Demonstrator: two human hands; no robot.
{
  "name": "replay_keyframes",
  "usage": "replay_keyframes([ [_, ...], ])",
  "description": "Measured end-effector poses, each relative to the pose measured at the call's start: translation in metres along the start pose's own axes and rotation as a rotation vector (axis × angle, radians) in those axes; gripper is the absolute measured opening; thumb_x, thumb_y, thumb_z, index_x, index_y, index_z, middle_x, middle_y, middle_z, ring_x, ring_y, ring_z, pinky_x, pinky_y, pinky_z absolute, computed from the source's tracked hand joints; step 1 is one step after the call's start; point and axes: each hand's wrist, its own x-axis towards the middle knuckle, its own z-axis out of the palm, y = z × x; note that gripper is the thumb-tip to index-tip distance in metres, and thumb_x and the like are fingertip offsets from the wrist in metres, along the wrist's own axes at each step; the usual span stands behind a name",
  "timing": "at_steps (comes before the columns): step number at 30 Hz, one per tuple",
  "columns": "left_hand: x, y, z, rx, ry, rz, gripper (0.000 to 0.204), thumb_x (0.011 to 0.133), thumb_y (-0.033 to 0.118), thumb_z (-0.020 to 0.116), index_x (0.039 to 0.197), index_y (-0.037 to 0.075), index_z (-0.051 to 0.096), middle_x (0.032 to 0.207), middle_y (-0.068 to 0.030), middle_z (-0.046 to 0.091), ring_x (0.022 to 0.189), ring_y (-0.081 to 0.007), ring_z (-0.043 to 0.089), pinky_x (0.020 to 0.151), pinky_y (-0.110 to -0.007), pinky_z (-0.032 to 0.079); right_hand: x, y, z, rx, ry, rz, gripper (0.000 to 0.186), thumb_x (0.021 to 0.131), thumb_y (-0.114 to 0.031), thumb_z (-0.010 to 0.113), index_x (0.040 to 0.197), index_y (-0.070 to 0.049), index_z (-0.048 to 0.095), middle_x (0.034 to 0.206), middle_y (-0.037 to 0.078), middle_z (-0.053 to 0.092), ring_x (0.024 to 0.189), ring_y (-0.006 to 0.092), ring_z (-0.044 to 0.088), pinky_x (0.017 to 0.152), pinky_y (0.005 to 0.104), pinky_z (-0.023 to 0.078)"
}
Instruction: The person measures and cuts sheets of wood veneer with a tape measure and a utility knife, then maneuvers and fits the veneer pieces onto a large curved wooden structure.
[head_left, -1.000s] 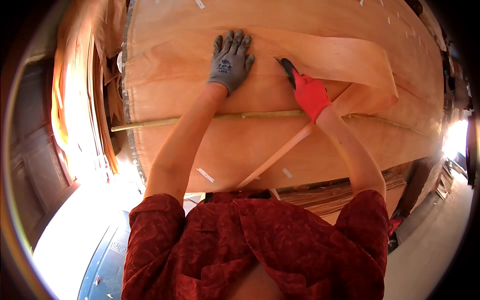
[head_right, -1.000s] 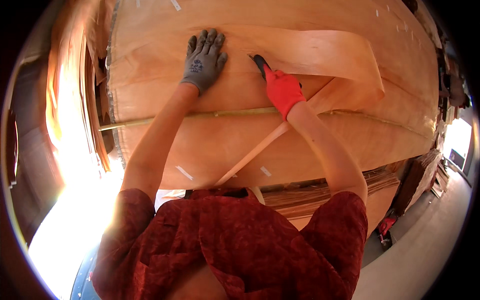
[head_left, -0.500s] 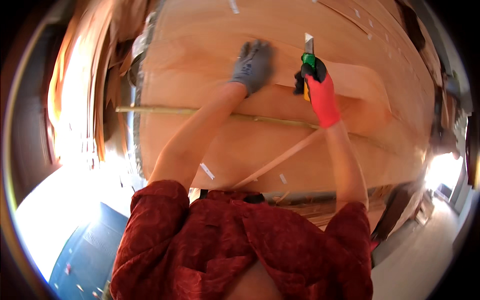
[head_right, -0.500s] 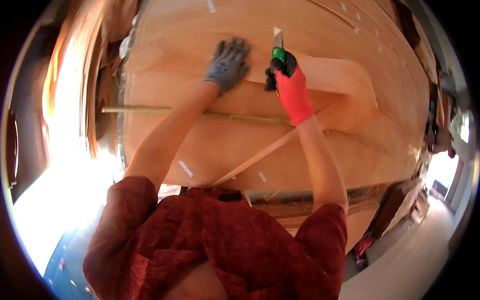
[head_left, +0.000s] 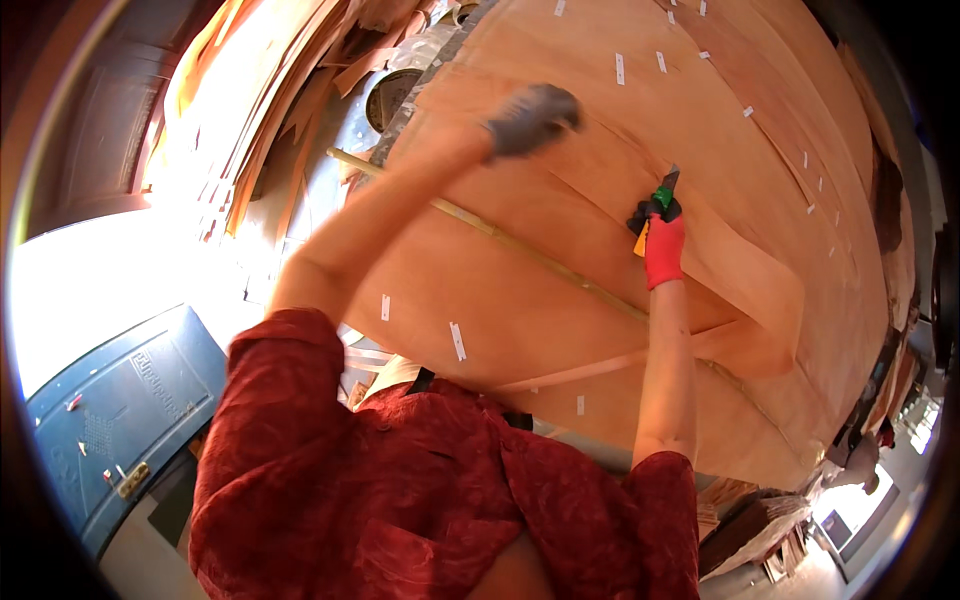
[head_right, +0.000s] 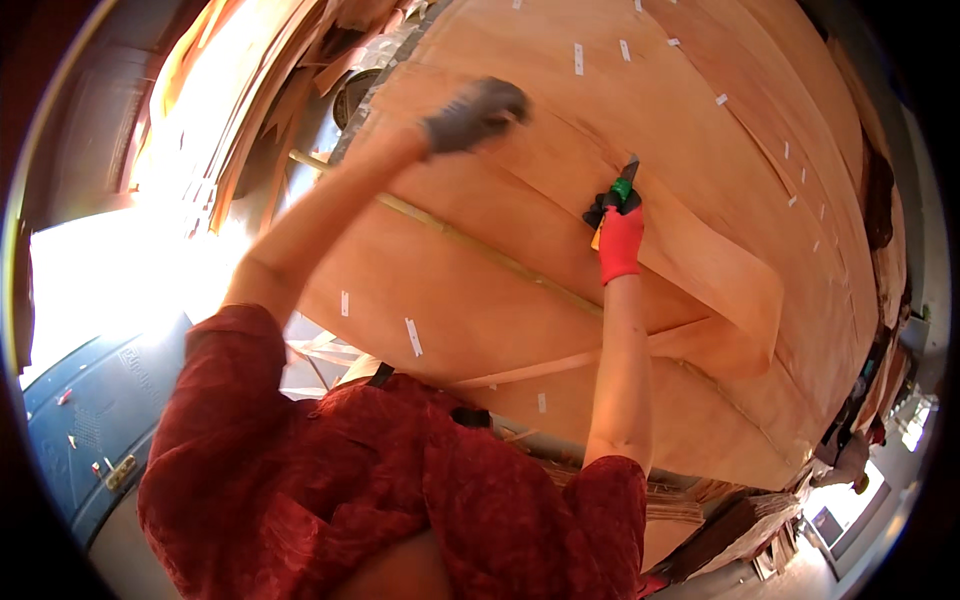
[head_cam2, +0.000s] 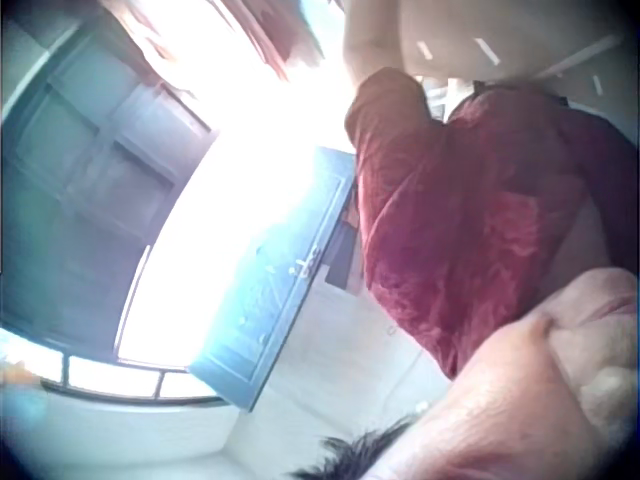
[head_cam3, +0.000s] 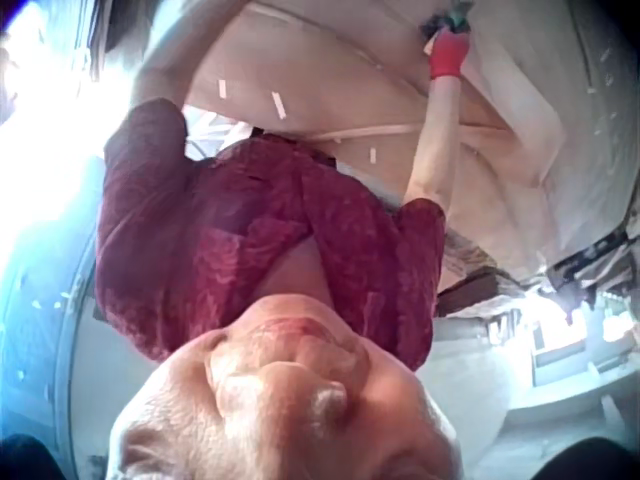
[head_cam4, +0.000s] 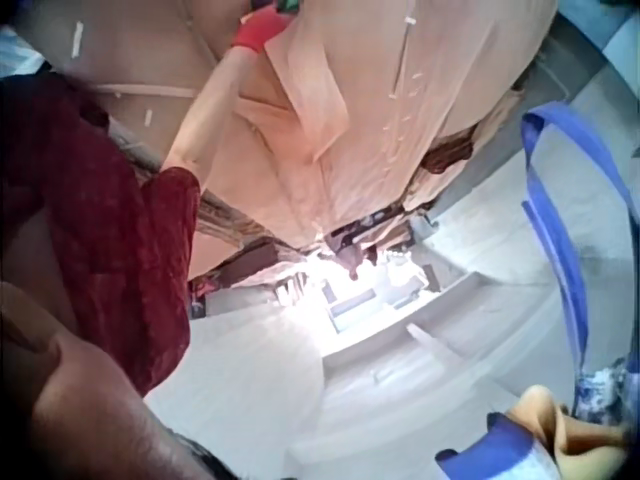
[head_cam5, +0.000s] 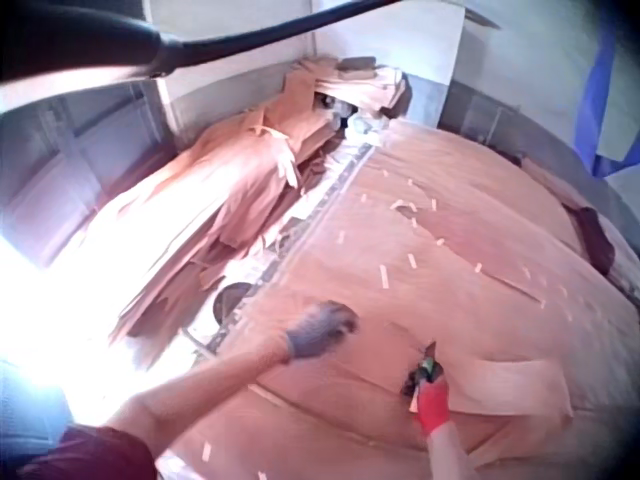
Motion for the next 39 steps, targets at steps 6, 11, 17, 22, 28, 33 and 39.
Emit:
replay_keyframes([
  [6, -0.062, -0.099, -0.120, 0.148, -0.394, -0.283, 0.030, 0.073, 0.004, 0.073, 0.097, 0.011, 0.056, 0.116, -0.0071, 0.050, 0.116, -0.0284, 0.047, 0.096, -0.043, 0.042, 0.001, -0.009, 0.008, -0.050, -0.017, 0.007, 0.020, 0.095, -0.008, 0.053, 0.114, -0.002, 0.051, 0.088, 0.009, 0.062, 0.068, 0.0179, 0.062, 0.061, 0.0332, 0.057],
  [11, -0.064, -0.121, -0.101, 0.073, -0.403, -0.343, 0.023, 0.074, -0.009, 0.066, 0.087, 0.005, 0.053, 0.103, -0.0061, 0.045, 0.100, -0.0249, 0.050, 0.079, -0.037, 0.047, -0.002, -0.019, 0.005, -0.091, -0.076, 0.018, 0.023, 0.094, -0.008, 0.054, 0.117, -0.003, 0.052, 0.087, 0.008, 0.061, 0.069, 0.0170, 0.062, 0.060, 0.0324, 0.056],
  [17, -0.068, -0.130, -0.106, -0.339, -0.391, -0.630, 0.020, 0.076, -0.004, 0.067, 0.090, 0.004, 0.055, 0.102, -0.0057, 0.044, 0.093, -0.0200, 0.051, 0.067, -0.033, 0.049, -0.003, -0.067, 0.096, -0.722, -0.438, -0.310, 0.037, 0.088, -0.006, 0.060, 0.124, -0.009, 0.056, 0.094, 0.010, 0.066, 0.083, 0.0238, 0.066, 0.068, 0.0370, 0.055],
  [22, -0.065, -0.143, -0.100, 0.016, -0.418, -0.278, 0.017, 0.078, -0.007, 0.063, 0.085, 0.004, 0.054, 0.100, -0.0066, 0.044, 0.090, -0.0226, 0.050, 0.068, -0.036, 0.047, 0.014, -0.066, 0.208, -1.087, -0.728, -0.859, 0.038, 0.084, -0.009, 0.063, 0.122, -0.012, 0.059, 0.103, 0.015, 0.064, 0.091, 0.0345, 0.063, 0.075, 0.0415, 0.052],
  [28, -0.067, -0.147, -0.101, 0.239, -0.462, -0.245, 0.020, 0.075, -0.005, 0.065, 0.084, 0.009, 0.055, 0.098, -0.0063, 0.046, 0.089, -0.0233, 0.050, 0.068, -0.039, 0.045, 0.042, -0.052, 0.278, -1.370, -0.820, -1.001, 0.039, 0.090, -0.015, 0.054, 0.129, -0.017, 0.056, 0.103, 0.012, 0.065, 0.094, 0.0301, 0.064, 0.079, 0.0403, 0.052],
  [33, -0.063, -0.135, -0.107, 0.143, -0.526, -0.380, 0.019, 0.075, -0.004, 0.064, 0.085, 0.010, 0.055, 0.096, -0.0061, 0.047, 0.083, -0.0243, 0.050, 0.068, -0.038, 0.044, 0.046, -0.052, 0.291, -1.412, -0.888, -0.969, 0.042, 0.091, -0.014, 0.051, 0.132, -0.017, 0.054, 0.106, 0.010, 0.066, 0.097, 0.0291, 0.064, 0.080, 0.0411, 0.052],
  [39, -0.066, -0.132, -0.106, 0.208, -0.482, -0.359, 0.014, 0.080, -0.002, 0.061, 0.086, 0.008, 0.054, 0.098, -0.0063, 0.047, 0.082, -0.0248, 0.051, 0.069, -0.038, 0.044, 0.033, -0.070, 0.294, -1.463, -0.874, -0.882, 0.044, 0.092, -0.008, 0.043, 0.134, -0.019, 0.053, 0.108, 0.012, 0.065, 0.096, 0.0312, 0.064, 0.079, 0.0438, 0.053],
])
